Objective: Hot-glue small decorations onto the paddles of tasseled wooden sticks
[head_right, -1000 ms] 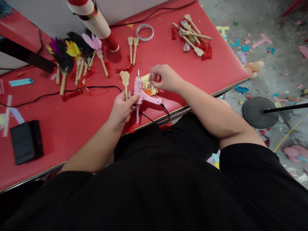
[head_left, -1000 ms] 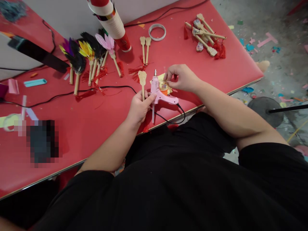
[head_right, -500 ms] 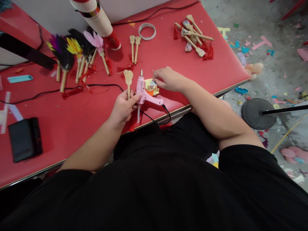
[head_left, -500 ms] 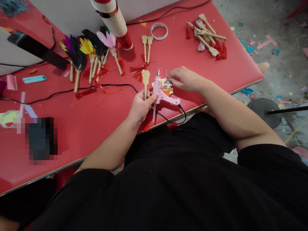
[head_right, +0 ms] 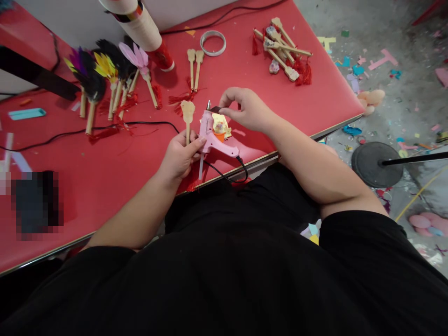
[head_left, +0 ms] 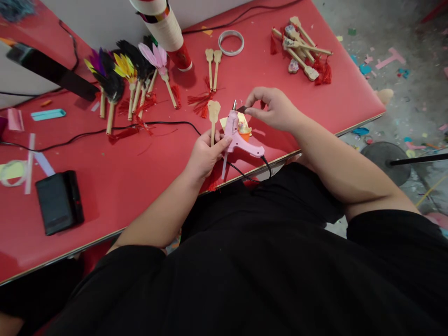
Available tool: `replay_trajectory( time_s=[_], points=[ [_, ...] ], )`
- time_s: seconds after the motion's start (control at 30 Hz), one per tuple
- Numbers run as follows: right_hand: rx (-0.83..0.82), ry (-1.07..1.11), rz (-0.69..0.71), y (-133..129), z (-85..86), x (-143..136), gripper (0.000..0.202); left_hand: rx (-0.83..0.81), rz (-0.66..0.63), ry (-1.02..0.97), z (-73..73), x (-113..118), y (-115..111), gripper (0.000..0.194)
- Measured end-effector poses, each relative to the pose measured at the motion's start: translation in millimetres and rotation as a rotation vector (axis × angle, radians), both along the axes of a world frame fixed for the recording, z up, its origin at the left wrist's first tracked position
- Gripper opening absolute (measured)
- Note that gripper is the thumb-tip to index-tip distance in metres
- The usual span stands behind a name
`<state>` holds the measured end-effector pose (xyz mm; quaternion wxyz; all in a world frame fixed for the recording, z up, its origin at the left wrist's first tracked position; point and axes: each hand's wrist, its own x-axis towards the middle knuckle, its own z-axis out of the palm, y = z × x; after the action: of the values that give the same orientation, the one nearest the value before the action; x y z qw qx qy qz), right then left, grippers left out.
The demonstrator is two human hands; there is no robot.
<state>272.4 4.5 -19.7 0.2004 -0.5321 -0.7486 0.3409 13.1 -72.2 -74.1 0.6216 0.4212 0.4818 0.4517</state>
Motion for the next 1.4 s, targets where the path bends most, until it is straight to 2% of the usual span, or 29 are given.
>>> replay_trajectory(
  time_s=[0.13, 0.23, 0.37, 0.57, 0.7, 0.87, 1.07, 1.2, 1.3, 1.4],
  points=[
    [0.005, 0.013, -0.094, -3.2, 7.6, -4.6, 0.05, -0.01, -0.014, -0.032, 0.0, -0.2, -0.3, 0.084],
    [-0.003, 0.035, -0.089, -5.5, 9.4, -5.6, 0.053, -0.012, -0.035, -0.036, -0.1, -0.9, -0.9, 0.083],
    [0.016, 0.062, -0.087, -3.4, 4.4, -3.6, 0.049, 0.007, -0.039, -0.032, -1.0, -1.4, -2.1, 0.083],
    [0.158, 0.158, -0.248, 16.7, -12.6, 11.2, 0.032, -0.019, -0.076, -0.034, -2.5, -1.0, -4.0, 0.086],
    [0.135, 0.244, -0.184, 14.8, -3.7, 15.7, 0.024, -0.053, -0.057, -0.014, -3.3, -2.9, -2.1, 0.084],
    [0.044, 0.279, -0.229, 5.8, 5.9, 12.5, 0.031, -0.059, -0.023, -0.043, -2.4, -4.1, 0.0, 0.083],
    [-0.163, 0.419, -0.184, 14.8, -16.2, 15.2, 0.029, -0.018, 0.159, -0.16, -1.5, -12.2, 7.5, 0.071],
    [-0.289, 0.378, -0.127, 16.4, -33.3, 6.6, 0.032, -0.025, 0.191, -0.198, -1.4, -17.4, 11.8, 0.066],
    [-0.222, 0.249, -0.109, 19.4, -45.5, -0.9, 0.029, -0.05, 0.185, -0.194, -0.6, -16.1, 11.0, 0.067],
    [-0.023, 0.075, -0.092, 24.5, -47.5, 0.6, 0.028, -0.04, 0.163, -0.172, -1.3, -13.0, 9.6, 0.071]
  ],
)
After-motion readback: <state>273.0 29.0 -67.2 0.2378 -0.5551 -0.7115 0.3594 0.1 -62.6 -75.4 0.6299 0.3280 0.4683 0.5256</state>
